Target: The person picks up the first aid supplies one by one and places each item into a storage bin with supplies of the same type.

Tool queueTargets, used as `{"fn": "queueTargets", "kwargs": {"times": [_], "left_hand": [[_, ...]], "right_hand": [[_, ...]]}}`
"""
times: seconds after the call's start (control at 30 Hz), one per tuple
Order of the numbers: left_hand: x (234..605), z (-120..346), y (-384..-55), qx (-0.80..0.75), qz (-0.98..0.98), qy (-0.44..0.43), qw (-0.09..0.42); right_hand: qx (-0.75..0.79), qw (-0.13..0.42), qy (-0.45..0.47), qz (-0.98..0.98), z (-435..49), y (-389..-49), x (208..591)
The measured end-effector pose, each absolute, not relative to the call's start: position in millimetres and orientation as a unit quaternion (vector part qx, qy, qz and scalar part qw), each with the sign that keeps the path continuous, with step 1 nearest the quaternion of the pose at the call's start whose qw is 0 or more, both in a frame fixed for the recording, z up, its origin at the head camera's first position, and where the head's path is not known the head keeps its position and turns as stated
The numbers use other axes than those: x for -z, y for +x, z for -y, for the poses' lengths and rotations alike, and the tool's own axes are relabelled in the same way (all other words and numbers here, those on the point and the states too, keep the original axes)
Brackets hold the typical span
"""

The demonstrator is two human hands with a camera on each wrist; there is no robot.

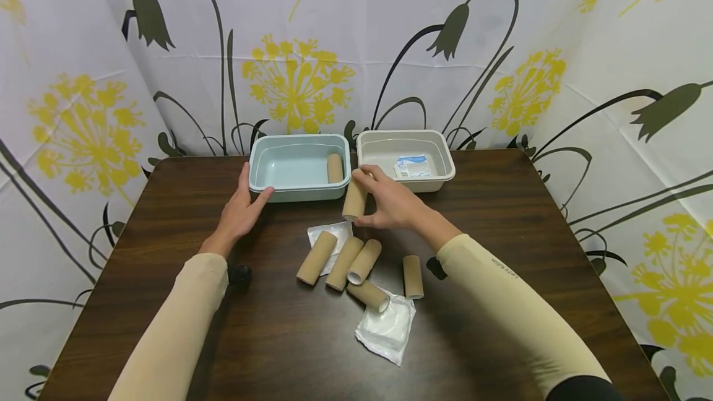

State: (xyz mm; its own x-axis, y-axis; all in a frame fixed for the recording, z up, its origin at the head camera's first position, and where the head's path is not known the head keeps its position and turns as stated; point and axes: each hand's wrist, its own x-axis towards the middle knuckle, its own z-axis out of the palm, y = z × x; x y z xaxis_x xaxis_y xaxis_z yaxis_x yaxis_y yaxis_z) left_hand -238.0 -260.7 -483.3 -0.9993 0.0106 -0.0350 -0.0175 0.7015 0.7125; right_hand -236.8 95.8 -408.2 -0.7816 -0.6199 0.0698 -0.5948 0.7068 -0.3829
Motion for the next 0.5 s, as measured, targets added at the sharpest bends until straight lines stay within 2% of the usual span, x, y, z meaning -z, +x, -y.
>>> {"fn": "queueTargets", "kwargs": {"times": [0.33,0.5], "left_hand": [[482,262,-239,-0.387,-0.922,0.006,0.026],[483,262,-240,-0.387,-0.921,0.01,0.026]], "right_hand": [[0.315,-0.025,-0.252,-0.915,-45,-265,417],[0.327,-0.026,-0.225,-0.917,-31,-271,419]]}}
